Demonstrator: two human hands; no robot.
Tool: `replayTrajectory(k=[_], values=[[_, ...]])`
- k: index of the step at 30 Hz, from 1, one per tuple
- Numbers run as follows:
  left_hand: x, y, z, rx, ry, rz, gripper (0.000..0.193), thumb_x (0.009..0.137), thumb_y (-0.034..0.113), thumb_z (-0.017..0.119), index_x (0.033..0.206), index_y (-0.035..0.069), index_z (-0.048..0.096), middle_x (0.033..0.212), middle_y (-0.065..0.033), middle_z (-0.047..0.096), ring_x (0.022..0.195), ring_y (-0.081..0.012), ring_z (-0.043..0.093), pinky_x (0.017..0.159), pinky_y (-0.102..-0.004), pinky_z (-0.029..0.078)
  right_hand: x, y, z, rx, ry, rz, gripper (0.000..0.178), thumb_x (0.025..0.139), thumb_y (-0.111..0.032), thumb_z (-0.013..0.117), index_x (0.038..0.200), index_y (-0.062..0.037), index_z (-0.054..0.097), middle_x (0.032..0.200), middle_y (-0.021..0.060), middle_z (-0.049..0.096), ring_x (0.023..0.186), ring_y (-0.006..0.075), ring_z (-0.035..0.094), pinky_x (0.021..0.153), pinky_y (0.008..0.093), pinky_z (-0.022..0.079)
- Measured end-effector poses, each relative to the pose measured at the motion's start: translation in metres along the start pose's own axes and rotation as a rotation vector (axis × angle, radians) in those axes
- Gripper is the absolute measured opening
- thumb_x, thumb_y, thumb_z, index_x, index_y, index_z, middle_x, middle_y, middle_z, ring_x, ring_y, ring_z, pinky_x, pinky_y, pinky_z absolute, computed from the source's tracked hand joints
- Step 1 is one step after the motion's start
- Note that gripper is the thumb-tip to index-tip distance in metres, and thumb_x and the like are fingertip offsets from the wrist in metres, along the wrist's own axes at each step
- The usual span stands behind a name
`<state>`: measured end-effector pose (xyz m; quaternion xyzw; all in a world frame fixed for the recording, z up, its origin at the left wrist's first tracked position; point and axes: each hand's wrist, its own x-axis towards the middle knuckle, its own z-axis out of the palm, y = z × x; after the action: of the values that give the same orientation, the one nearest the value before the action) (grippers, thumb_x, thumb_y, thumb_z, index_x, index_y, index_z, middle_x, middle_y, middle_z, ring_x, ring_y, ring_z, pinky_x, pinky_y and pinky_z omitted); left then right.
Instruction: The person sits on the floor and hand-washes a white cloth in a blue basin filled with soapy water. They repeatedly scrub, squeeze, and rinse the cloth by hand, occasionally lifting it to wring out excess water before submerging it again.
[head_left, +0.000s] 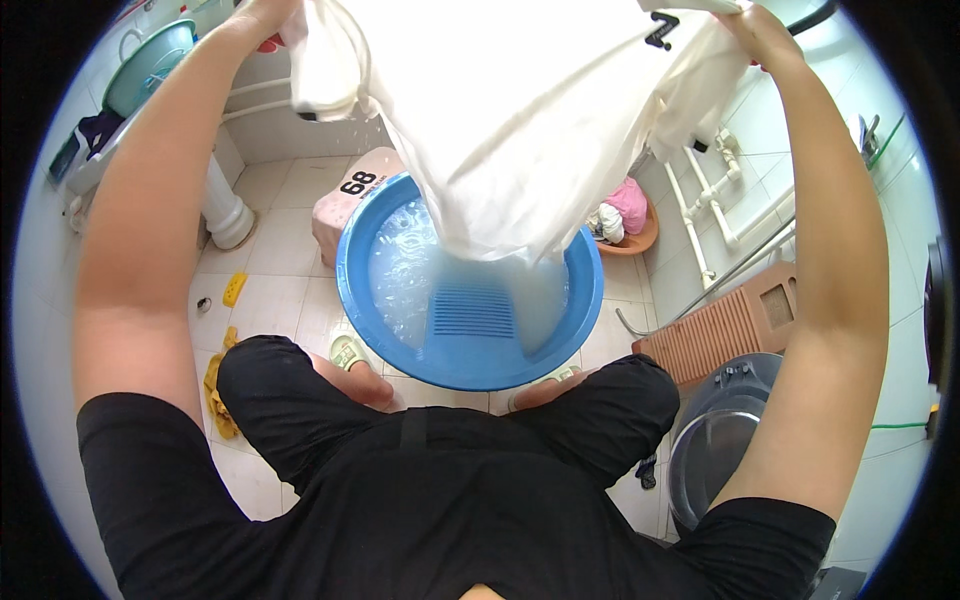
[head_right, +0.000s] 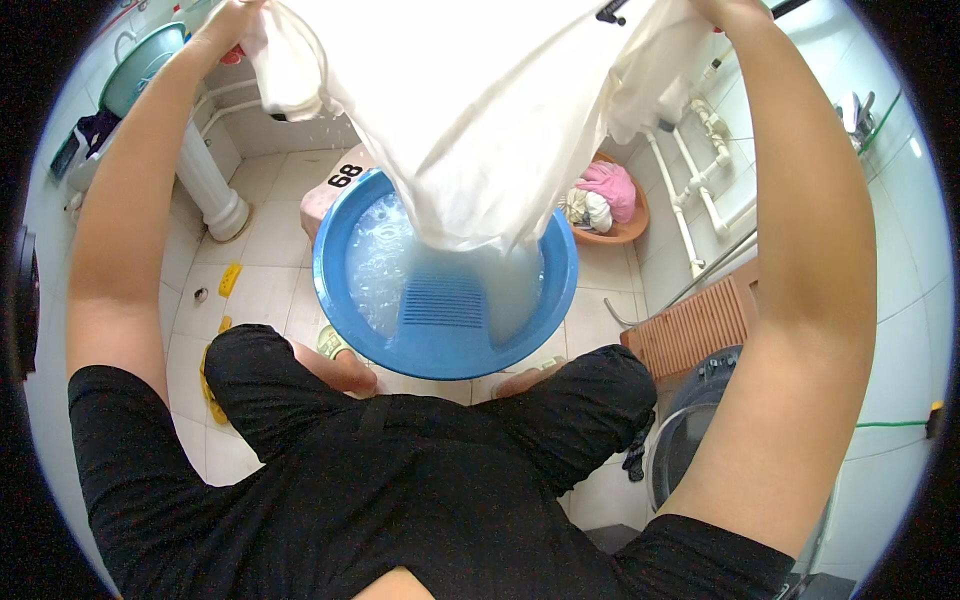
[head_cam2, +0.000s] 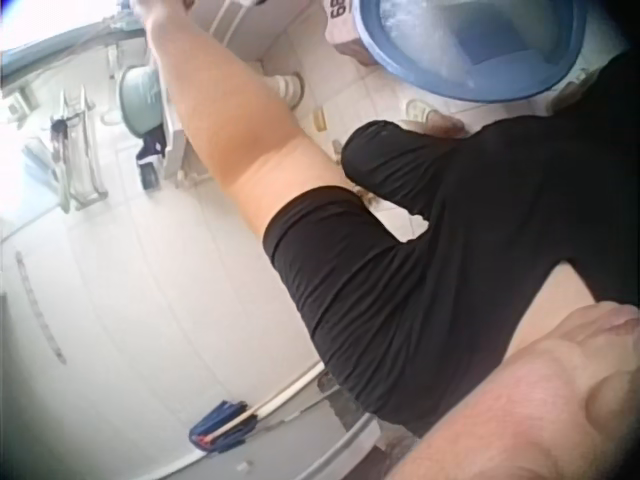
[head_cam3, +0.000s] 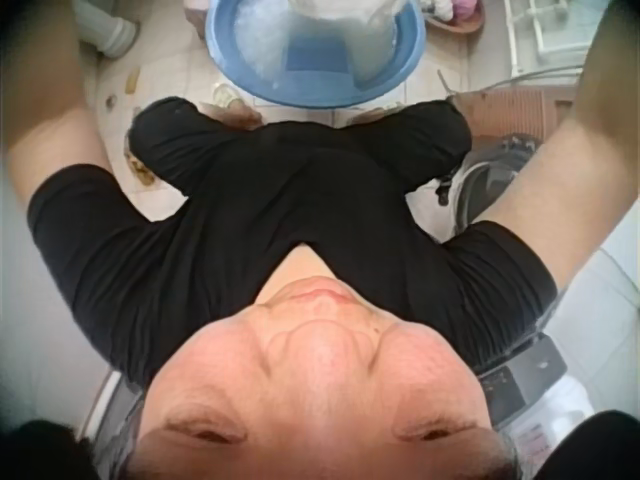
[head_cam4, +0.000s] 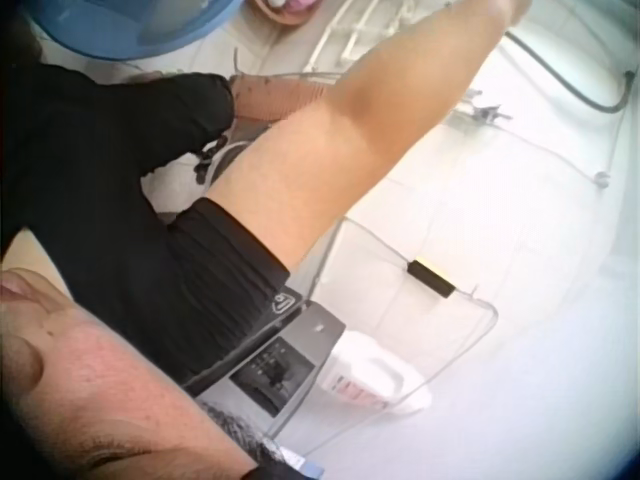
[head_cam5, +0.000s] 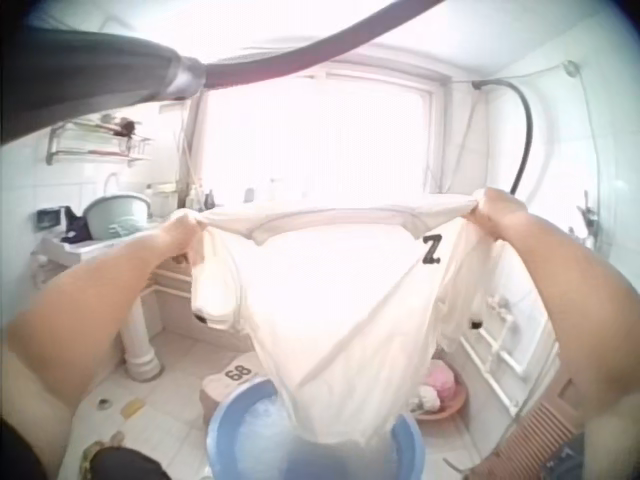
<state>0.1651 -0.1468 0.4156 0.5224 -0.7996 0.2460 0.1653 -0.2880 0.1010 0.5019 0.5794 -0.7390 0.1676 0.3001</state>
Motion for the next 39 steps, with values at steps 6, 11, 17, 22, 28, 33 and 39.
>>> replayTrajectory(k=[6,11,17,22,28,33,39], values=[[-0.030,0.085,-0.069,-1.019,-0.134,-0.616,0.057,0.088,0.050,0.030,0.112,0.002,0.047,0.085,-0.0197,0.063,0.070,-0.0291,0.065,0.058,-0.0420,0.051,0.016,0.015,0.012,0.116,-0.129,0.137,0.044,0.087,-0.039,0.041,0.091,-0.0001,0.062,0.079,0.0153,0.064,0.058,0.0240,0.061,0.054,0.0344,0.049],[-0.026,0.087,-0.049,-1.247,-0.180,-0.680,0.050,0.088,0.045,0.035,0.114,0.005,0.048,0.094,-0.0152,0.062,0.075,-0.0236,0.064,0.061,-0.0362,0.050,0.018,0.025,0.040,0.226,-0.183,0.099,0.038,0.086,-0.035,0.045,0.093,-0.0009,0.062,0.079,0.0162,0.064,0.058,0.0233,0.062,0.050,0.0339,0.049],[-0.064,0.097,0.014,-1.273,-0.300,-0.522,0.026,0.089,0.018,0.040,0.111,0.012,0.052,0.103,-0.0040,0.061,0.084,-0.0106,0.062,0.066,-0.0226,0.050,-0.004,0.035,0.165,0.920,-0.424,0.307,0.028,0.086,-0.029,0.046,0.109,-0.0116,0.049,0.087,0.0044,0.061,0.065,0.0139,0.059,0.052,0.0259,0.042],[-0.158,0.127,0.085,-1.059,-0.614,-0.195,0.033,0.080,0.007,0.046,0.111,0.009,0.057,0.098,-0.0074,0.063,0.085,-0.0128,0.060,0.066,-0.0266,0.048,-0.128,-0.002,0.235,1.293,-0.640,0.306,0.026,0.078,-0.010,0.056,0.103,-0.0045,0.055,0.088,0.0045,0.061,0.069,0.0117,0.058,0.057,0.0259,0.047],[-0.266,0.188,0.158,-0.970,-0.835,-0.108,0.035,0.070,0.000,0.048,0.100,0.007,0.064,0.089,-0.0180,0.064,0.085,-0.0241,0.062,0.078,-0.0337,0.047,-0.275,-0.012,0.328,1.066,-0.830,0.233,0.023,0.069,-0.008,0.065,0.090,-0.0002,0.060,0.085,0.0100,0.060,0.074,0.0190,0.059,0.069,0.0306,0.048],[-0.304,0.208,0.146,-0.432,-0.745,0.223,0.034,0.068,0.010,0.060,0.102,0.014,0.064,0.112,-0.0185,0.054,0.108,-0.0369,0.050,0.091,-0.0395,0.040,-0.304,-0.017,0.293,0.459,-0.810,-0.391,0.035,0.066,-0.024,0.069,0.095,-0.0050,0.064,0.119,0.0213,0.049,0.111,0.0334,0.046,0.092,0.0379,0.037],[-0.297,0.236,0.127,-0.231,-0.757,0.170,0.038,0.070,0.019,0.064,0.108,0.013,0.060,0.117,-0.0188,0.051,0.111,-0.0387,0.046,0.090,-0.0403,0.041,-0.297,-0.027,0.278,0.455,-0.962,-0.401,0.036,0.071,-0.033,0.066,0.096,-0.0066,0.065,0.120,0.0159,0.052,0.111,0.0323,0.047,0.095,0.0372,0.036]])
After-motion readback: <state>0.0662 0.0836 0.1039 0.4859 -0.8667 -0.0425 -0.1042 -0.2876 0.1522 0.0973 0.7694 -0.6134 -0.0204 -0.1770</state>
